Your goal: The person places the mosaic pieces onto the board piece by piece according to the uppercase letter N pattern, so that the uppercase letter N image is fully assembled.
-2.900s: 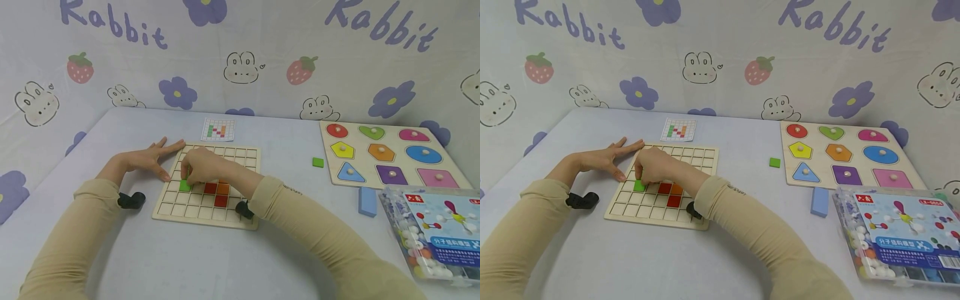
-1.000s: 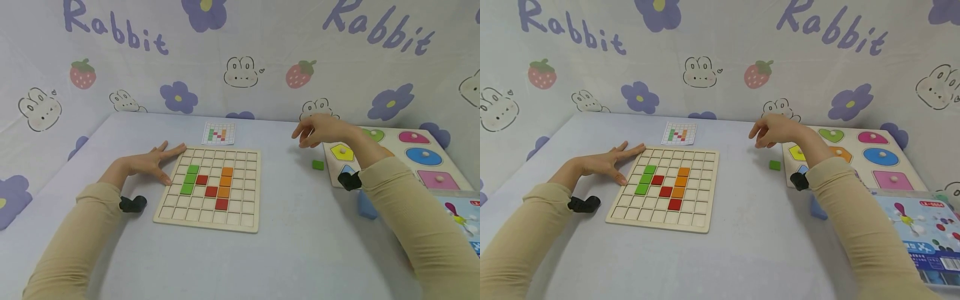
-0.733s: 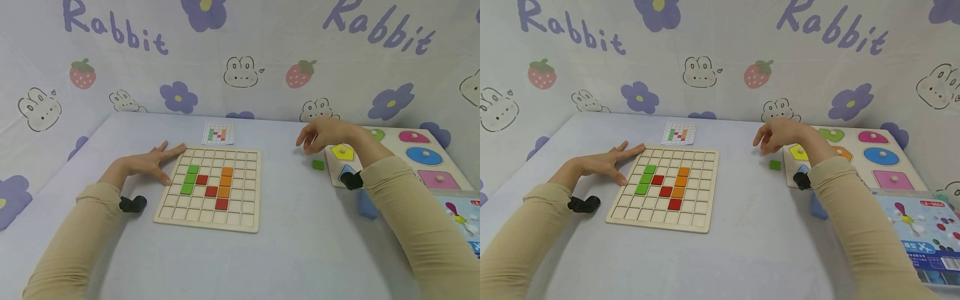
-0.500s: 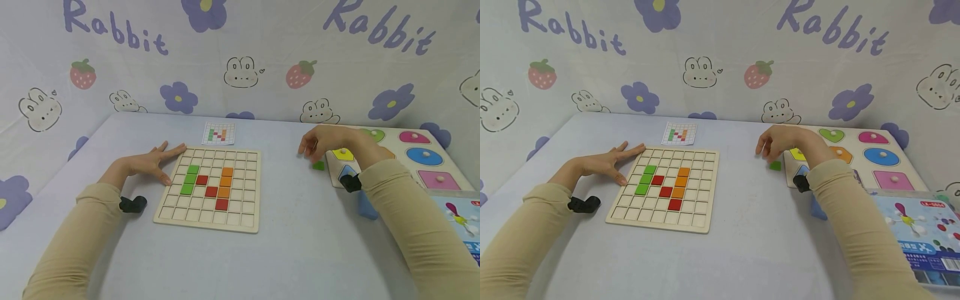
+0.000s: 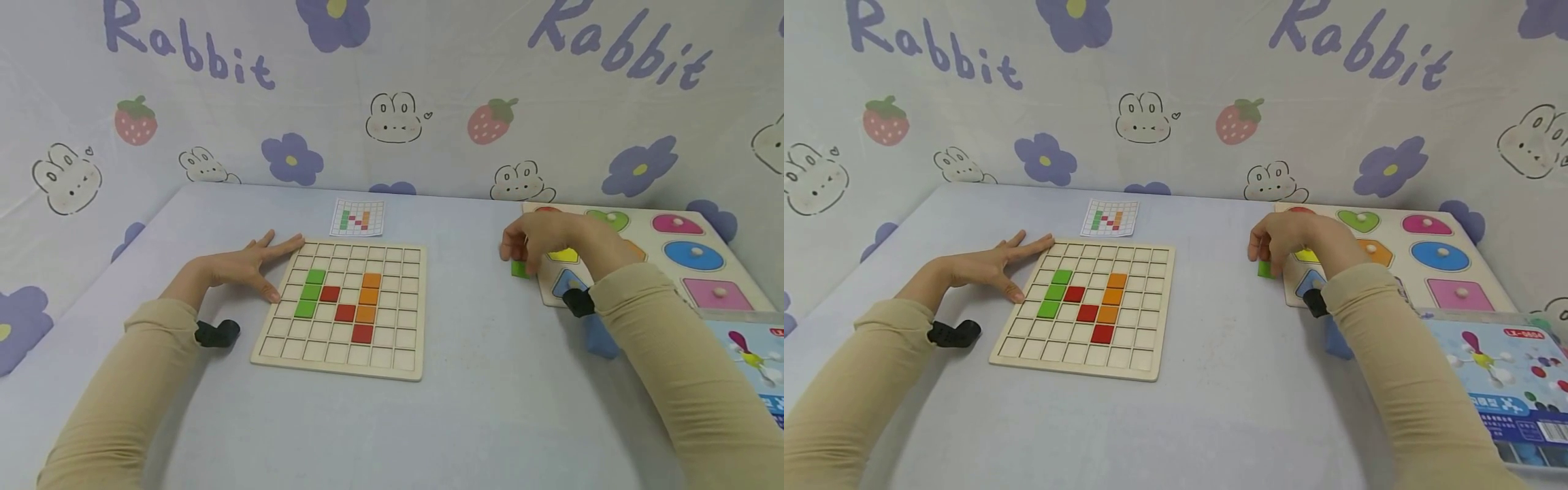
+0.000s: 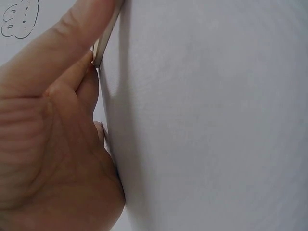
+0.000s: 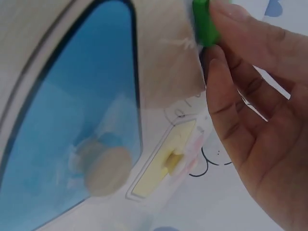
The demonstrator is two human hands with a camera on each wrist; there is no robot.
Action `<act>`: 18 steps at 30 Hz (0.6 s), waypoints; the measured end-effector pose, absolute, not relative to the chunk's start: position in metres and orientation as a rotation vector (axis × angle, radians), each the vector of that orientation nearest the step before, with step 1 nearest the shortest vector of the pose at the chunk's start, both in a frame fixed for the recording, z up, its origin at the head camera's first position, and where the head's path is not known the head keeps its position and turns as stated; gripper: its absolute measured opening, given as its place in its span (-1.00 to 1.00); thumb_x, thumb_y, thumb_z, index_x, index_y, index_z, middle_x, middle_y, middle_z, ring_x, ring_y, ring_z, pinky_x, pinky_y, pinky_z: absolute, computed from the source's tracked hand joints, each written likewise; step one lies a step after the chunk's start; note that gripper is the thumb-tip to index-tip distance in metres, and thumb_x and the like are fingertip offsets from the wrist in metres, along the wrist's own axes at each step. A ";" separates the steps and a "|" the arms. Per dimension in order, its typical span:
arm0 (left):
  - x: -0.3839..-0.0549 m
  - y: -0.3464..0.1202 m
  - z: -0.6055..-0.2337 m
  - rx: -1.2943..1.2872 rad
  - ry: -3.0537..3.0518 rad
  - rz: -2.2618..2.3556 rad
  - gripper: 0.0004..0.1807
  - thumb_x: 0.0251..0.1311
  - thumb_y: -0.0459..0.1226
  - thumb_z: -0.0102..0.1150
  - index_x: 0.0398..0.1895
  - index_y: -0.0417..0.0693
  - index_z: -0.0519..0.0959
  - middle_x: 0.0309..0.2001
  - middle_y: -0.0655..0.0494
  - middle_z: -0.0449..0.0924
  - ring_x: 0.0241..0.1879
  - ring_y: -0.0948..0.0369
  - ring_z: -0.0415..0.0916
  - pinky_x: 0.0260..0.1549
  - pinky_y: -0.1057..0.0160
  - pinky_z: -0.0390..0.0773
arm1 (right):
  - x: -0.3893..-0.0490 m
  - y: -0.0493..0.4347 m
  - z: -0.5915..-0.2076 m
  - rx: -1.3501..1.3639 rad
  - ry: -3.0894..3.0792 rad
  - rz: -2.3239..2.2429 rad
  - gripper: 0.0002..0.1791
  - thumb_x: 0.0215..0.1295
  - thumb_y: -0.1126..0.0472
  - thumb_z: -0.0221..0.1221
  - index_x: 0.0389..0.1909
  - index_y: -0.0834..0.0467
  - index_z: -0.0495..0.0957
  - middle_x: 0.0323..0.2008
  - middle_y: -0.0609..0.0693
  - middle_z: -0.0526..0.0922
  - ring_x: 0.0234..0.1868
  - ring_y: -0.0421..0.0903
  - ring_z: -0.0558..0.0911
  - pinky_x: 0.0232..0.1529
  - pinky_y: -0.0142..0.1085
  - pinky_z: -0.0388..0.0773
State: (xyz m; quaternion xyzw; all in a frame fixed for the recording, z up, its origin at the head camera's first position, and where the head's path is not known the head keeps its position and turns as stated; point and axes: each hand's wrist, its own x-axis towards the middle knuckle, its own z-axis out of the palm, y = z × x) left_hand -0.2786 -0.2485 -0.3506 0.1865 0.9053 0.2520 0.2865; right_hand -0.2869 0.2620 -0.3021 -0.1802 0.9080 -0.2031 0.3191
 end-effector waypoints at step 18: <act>-0.278 -0.249 -0.353 0.505 2.424 0.680 0.32 -0.15 -0.03 0.54 0.60 0.37 -0.21 0.59 -0.16 -0.68 0.48 -0.44 -0.73 0.27 -0.64 -0.40 | -0.284 0.261 -0.303 -0.523 2.376 -0.534 -0.63 -0.14 0.53 0.40 -0.29 0.28 0.51 -0.41 0.01 0.46 -0.29 -0.09 0.44 -0.30 -0.35 0.47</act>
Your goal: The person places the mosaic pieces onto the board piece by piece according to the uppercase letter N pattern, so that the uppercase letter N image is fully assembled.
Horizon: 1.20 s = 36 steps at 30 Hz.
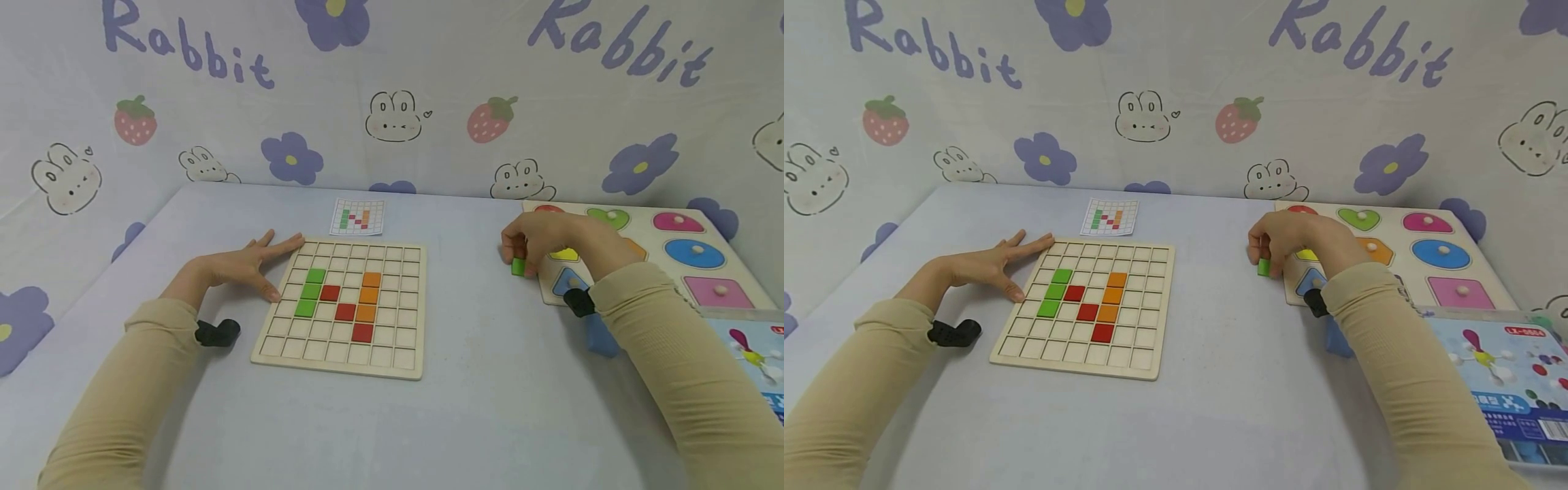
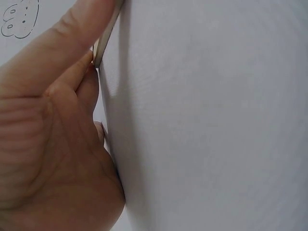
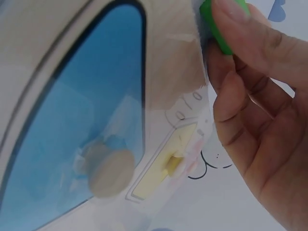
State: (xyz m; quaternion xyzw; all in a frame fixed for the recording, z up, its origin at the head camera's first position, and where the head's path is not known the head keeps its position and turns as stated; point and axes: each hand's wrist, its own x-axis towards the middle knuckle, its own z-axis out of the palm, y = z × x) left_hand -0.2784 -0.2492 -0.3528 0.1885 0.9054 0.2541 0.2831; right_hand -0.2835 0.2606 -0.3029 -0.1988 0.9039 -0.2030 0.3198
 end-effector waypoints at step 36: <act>-0.277 -0.249 -0.353 0.500 2.443 0.655 0.33 -0.16 -0.01 0.55 0.59 0.38 -0.22 0.59 -0.16 -0.67 0.48 -0.45 -0.72 0.28 -0.63 -0.41 | -0.258 0.132 -0.295 -0.800 2.558 -0.848 -0.82 0.04 0.28 0.43 -0.34 0.02 0.68 -0.44 -0.03 0.64 -0.30 -0.10 0.56 -0.27 -0.32 0.50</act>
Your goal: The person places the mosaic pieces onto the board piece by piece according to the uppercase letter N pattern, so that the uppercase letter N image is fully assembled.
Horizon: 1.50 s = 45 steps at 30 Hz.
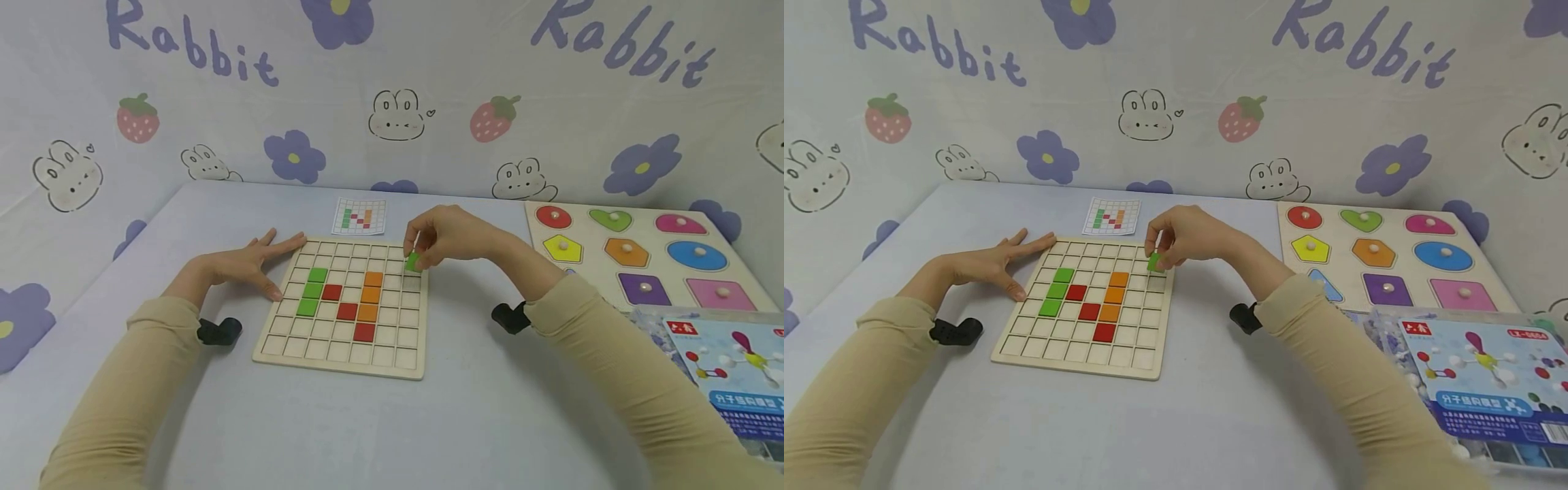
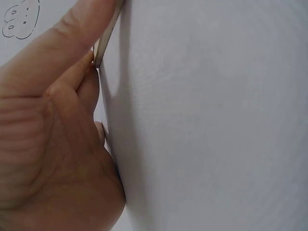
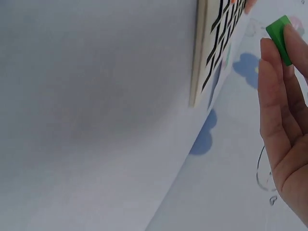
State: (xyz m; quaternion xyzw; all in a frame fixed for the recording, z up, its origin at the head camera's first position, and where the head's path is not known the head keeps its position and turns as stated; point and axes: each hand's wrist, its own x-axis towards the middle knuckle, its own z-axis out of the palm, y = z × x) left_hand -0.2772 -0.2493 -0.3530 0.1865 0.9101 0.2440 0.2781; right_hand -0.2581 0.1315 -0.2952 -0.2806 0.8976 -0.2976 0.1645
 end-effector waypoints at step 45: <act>-0.276 -0.252 -0.351 0.501 2.419 0.653 0.32 -0.14 0.05 0.53 0.59 0.39 -0.22 0.57 -0.19 -0.71 0.47 -0.44 -0.75 0.25 -0.64 -0.43 | -0.227 -0.005 -0.306 -1.041 2.323 -1.050 -0.83 0.11 0.36 0.34 -0.26 0.12 0.73 -0.35 0.00 0.75 -0.35 -0.23 0.60 -0.31 -0.48 0.53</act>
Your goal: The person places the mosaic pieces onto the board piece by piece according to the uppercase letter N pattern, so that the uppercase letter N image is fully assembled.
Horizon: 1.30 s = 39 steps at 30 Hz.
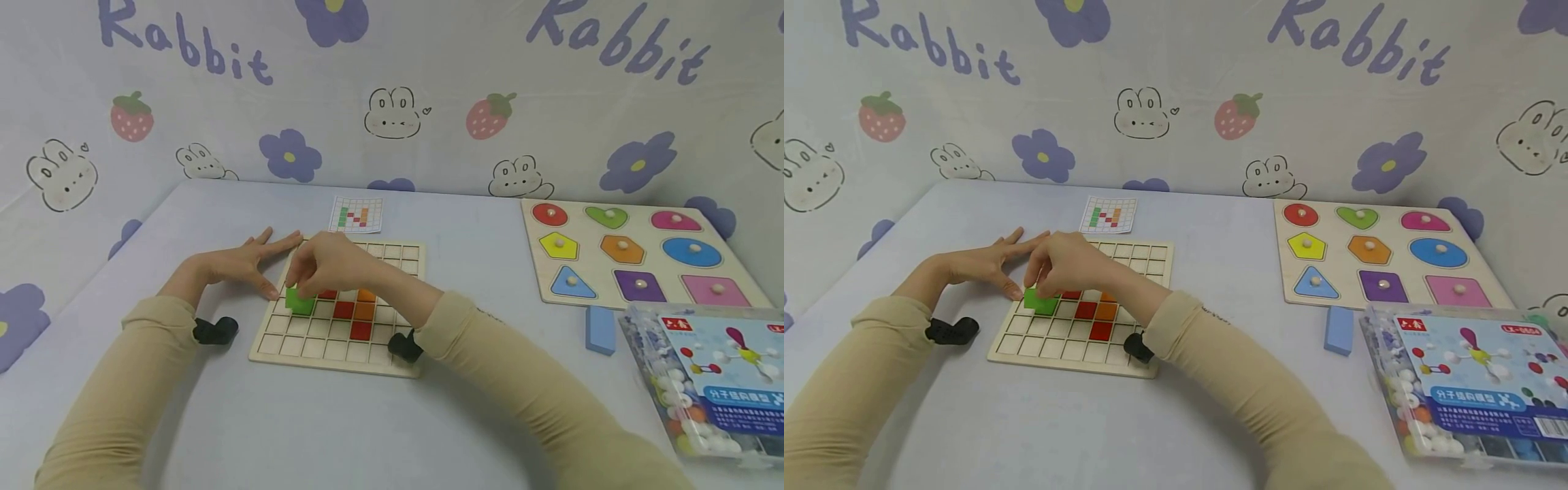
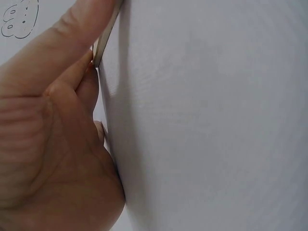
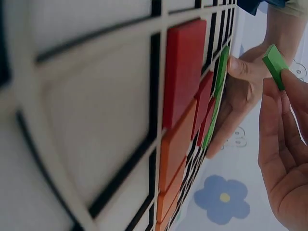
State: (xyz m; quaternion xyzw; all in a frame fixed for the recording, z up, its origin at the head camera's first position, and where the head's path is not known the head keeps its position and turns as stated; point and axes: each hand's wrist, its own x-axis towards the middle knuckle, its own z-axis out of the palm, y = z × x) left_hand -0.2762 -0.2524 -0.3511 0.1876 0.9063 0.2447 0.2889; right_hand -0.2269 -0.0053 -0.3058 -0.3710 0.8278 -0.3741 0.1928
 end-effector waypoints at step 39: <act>-0.277 -0.251 -0.350 0.530 2.428 0.652 0.32 -0.16 0.04 0.53 0.60 0.36 -0.21 0.62 -0.04 -0.59 0.48 -0.42 -0.76 0.26 -0.62 -0.50 | -0.212 -0.020 -0.319 -1.088 2.394 -0.738 -0.90 0.10 0.29 0.36 -0.33 0.09 0.73 -0.36 -0.07 0.75 -0.30 -0.24 0.58 -0.22 -0.50 0.47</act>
